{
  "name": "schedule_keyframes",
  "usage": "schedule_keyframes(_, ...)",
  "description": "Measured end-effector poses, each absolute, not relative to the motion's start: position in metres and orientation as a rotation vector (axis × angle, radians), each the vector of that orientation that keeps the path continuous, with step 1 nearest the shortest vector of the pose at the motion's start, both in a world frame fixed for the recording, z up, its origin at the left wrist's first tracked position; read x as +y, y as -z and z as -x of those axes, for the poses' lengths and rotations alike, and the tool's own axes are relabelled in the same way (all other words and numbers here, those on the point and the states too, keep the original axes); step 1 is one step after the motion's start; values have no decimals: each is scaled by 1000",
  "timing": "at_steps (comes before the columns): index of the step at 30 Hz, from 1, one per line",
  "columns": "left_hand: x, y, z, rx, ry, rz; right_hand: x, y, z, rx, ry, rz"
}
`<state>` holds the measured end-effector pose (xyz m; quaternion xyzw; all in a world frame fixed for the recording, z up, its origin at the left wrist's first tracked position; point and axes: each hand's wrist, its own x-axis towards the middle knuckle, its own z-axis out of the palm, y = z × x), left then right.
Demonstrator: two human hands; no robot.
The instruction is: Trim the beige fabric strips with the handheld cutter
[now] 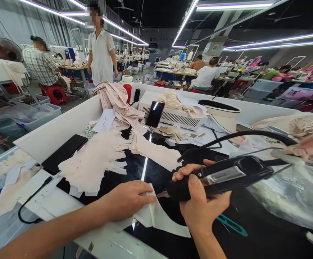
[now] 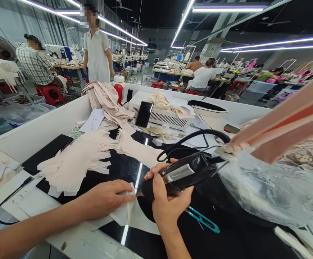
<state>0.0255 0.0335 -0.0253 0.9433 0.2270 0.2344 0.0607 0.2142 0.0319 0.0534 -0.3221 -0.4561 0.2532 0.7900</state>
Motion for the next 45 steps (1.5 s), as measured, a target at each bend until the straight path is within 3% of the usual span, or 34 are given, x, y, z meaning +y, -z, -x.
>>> schedule_keyframes(9,36,13,-25,558,-809,-2957,23,-61,-222,-957,-518,707)
schedule_keyframes(14,30,4,-31,543,-682,-2935,19,-59,-222,-954,-555,685)
schedule_keyframes(45,22,16,-20,567,-573,-2936,1,-49,-221,-1014,-562,711)
